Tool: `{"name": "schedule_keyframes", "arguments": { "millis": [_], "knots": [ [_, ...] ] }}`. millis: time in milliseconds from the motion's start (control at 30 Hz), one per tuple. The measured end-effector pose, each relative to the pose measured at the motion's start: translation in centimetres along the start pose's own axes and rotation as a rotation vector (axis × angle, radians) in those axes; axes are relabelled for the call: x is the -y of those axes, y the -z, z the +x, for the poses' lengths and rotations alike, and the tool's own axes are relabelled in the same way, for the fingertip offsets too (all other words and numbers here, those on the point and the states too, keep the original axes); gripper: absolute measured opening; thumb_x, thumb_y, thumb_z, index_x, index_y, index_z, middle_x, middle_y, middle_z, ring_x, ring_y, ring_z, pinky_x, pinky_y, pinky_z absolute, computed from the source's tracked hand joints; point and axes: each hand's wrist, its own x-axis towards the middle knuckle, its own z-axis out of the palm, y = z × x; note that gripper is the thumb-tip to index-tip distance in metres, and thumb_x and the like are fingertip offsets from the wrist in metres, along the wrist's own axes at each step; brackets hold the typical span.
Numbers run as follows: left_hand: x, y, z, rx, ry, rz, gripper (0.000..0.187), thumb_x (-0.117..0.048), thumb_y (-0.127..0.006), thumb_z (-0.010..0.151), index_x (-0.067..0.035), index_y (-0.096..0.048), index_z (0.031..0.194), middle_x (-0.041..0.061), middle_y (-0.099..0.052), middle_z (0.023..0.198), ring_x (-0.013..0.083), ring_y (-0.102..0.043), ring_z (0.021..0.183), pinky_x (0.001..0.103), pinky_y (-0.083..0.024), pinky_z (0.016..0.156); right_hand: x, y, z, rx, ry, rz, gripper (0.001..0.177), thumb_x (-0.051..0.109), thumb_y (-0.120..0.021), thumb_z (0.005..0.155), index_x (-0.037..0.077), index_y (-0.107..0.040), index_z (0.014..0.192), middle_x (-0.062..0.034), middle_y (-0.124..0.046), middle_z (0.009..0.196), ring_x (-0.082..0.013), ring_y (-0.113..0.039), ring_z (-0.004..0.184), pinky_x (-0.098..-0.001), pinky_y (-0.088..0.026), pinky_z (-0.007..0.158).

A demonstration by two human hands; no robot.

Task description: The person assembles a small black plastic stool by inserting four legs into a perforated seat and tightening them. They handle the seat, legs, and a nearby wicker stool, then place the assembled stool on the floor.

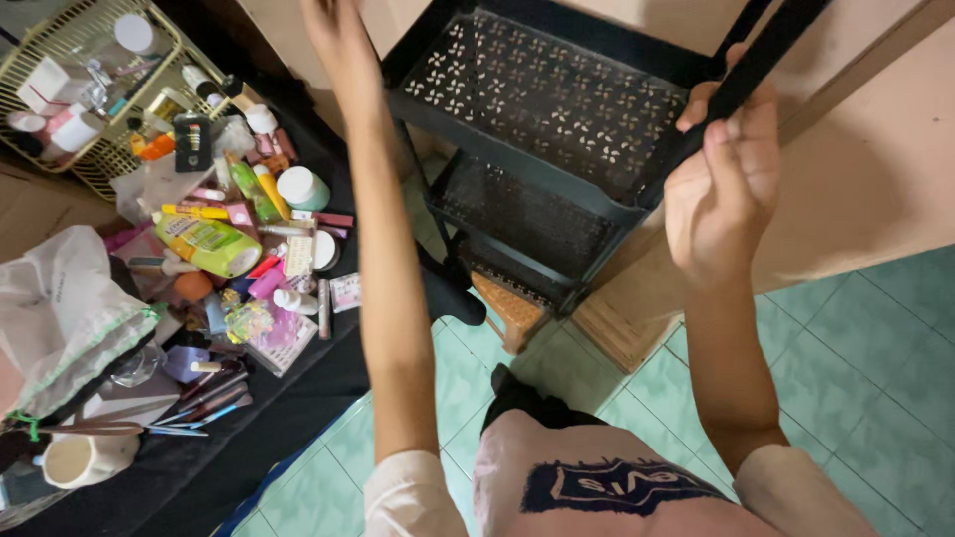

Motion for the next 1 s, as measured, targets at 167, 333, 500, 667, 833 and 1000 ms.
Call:
{"name": "schedule_keyframes", "arguments": {
  "millis": [167, 333, 500, 667, 833, 1000],
  "knots": [
    [-6.4, -2.2, -17.4, -0.228, 0.268, 0.254, 0.093, -0.021, -0.08, 0.095, -0.007, -0.022, 0.165, 0.016, -0.022, 0.171, 0.0311, -0.023, 0.16, 0.045, -0.018, 0.131, -0.4, 0.6, -0.2, 0.037, -0.015, -0.049, 0.047, 0.008, -0.051, 0.114, -0.004, -0.039, 0.157, -0.0033, -0.052, 0.13, -0.0124, -0.046, 0.104, -0.0251, -0.037, 0.1],
    [-8.2, -8.0, -24.0, -0.044, 0.934, -0.354, 0.095, -0.025, -0.075, 0.085, -0.03, -0.01, 0.153, 0.001, -0.035, 0.149, 0.0209, -0.048, 0.126, 0.041, -0.052, 0.095, -2.1, 3.2, -0.3, 0.182, -0.075, -0.122, 0.038, 0.03, -0.041, 0.122, 0.002, -0.044, 0.147, -0.0032, -0.051, 0.098, -0.0122, -0.049, 0.089, -0.0281, -0.045, 0.09],
    [-10.2, -10.9, -22.9, -0.071, 0.934, -0.745, 0.067, -0.007, -0.073, 0.088, -0.014, -0.036, 0.143, 0.01, -0.054, 0.129, 0.0245, -0.06, 0.114, 0.042, -0.059, 0.083, -3.1, 4.4, -1.3, 0.206, -0.175, 0.014, 0.031, 0.034, -0.037, 0.127, 0.005, -0.047, 0.131, -0.0012, -0.041, 0.085, -0.0106, -0.039, 0.075, -0.0263, -0.038, 0.077],
    [-11.1, -9.5, -23.7, -0.101, 0.917, -0.759, 0.062, 0.006, -0.068, 0.087, -0.012, -0.038, 0.139, 0.009, -0.058, 0.125, 0.0247, -0.062, 0.112, 0.042, -0.06, 0.088, -1.8, 2.5, -3.7, 0.27, -0.184, 0.007, 0.028, 0.032, -0.039, 0.123, 0.007, -0.045, 0.133, -0.0021, -0.042, 0.09, -0.0112, -0.042, 0.084, -0.0269, -0.038, 0.079],
    [-13.9, -6.6, -24.8, -0.051, 0.883, -0.763, 0.066, 0.008, -0.067, 0.087, -0.014, -0.04, 0.143, 0.007, -0.055, 0.123, 0.0226, -0.059, 0.11, 0.042, -0.058, 0.091, 0.9, -0.3, -7.0, 0.283, -0.161, -0.003, 0.028, 0.033, -0.04, 0.122, 0.007, -0.043, 0.135, -0.0027, -0.042, 0.094, -0.01, -0.04, 0.085, -0.0261, -0.038, 0.078],
    [-18.7, -3.7, -26.4, -0.057, 0.915, -0.817, 0.065, 0.008, -0.063, 0.085, -0.015, -0.039, 0.141, 0.006, -0.056, 0.127, 0.0235, -0.061, 0.114, 0.046, -0.058, 0.093, 3.5, -2.9, -10.9, 0.297, -0.151, -0.027, 0.03, 0.033, -0.042, 0.122, 0.007, -0.043, 0.136, -0.003, -0.042, 0.093, -0.0102, -0.04, 0.083, -0.0278, -0.039, 0.081]
  ]
}}
